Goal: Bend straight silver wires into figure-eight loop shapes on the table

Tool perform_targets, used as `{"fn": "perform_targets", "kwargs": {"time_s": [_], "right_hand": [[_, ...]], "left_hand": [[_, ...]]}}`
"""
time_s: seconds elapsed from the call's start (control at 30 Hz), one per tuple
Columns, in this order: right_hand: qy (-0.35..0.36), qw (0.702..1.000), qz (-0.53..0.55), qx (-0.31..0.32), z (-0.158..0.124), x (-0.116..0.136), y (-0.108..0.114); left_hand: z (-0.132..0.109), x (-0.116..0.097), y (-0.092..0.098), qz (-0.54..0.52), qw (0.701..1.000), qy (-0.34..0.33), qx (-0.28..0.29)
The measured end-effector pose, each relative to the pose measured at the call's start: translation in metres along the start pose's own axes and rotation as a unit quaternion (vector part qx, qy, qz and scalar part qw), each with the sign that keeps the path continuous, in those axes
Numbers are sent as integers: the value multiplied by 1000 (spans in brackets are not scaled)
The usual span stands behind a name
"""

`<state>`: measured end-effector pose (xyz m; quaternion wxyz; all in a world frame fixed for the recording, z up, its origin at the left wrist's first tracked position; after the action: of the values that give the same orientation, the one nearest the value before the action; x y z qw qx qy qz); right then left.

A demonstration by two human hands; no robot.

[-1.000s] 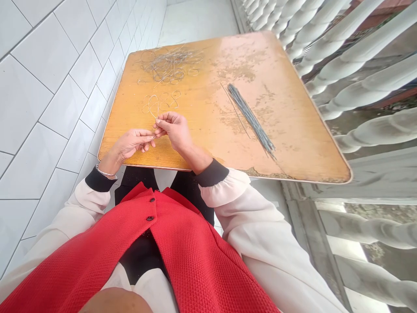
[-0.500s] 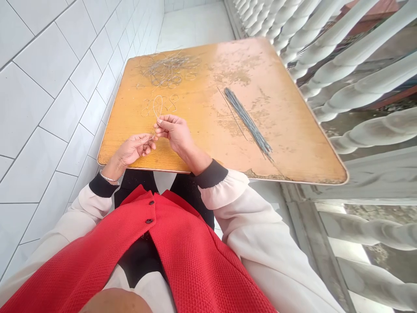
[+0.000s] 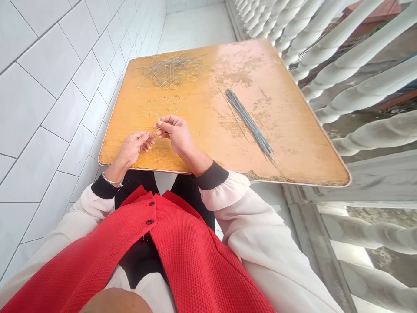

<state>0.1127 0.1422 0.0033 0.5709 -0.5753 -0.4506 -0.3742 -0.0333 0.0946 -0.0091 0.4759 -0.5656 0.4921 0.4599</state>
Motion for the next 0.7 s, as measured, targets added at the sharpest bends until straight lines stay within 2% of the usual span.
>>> {"fn": "perform_targets", "kwargs": {"time_s": [0.13,0.27,0.43,0.53,0.7], "right_hand": [[-9,1000,22,13,-1,1,-2],[-1,999,3,38,-2,0,-6],[24,998,-30,52,-1,-4,-7],[10,998,-28,60,-1,-5,-7],[-13,998,-8,67,-2,-2,-9]], "left_hand": [[2,-6,6,87,993,-48,62],[11,-23,20,62,995,-75,-28],[15,-35,1,70,995,-73,-19],[17,-38,-5,62,995,-80,-21],[22,-42,-3,44,996,-68,42]]}}
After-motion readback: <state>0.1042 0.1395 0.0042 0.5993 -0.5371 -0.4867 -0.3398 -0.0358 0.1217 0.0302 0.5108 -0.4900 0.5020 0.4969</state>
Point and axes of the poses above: each hand's wrist, its own z-axis towards the middle knuckle, its own y-axis out of the back of the hand, x = y × z, the point moved 5 cm from there along z, towards the middle knuckle, and after that the axes turned 8 degrees about -x, right-handed, at the moved point
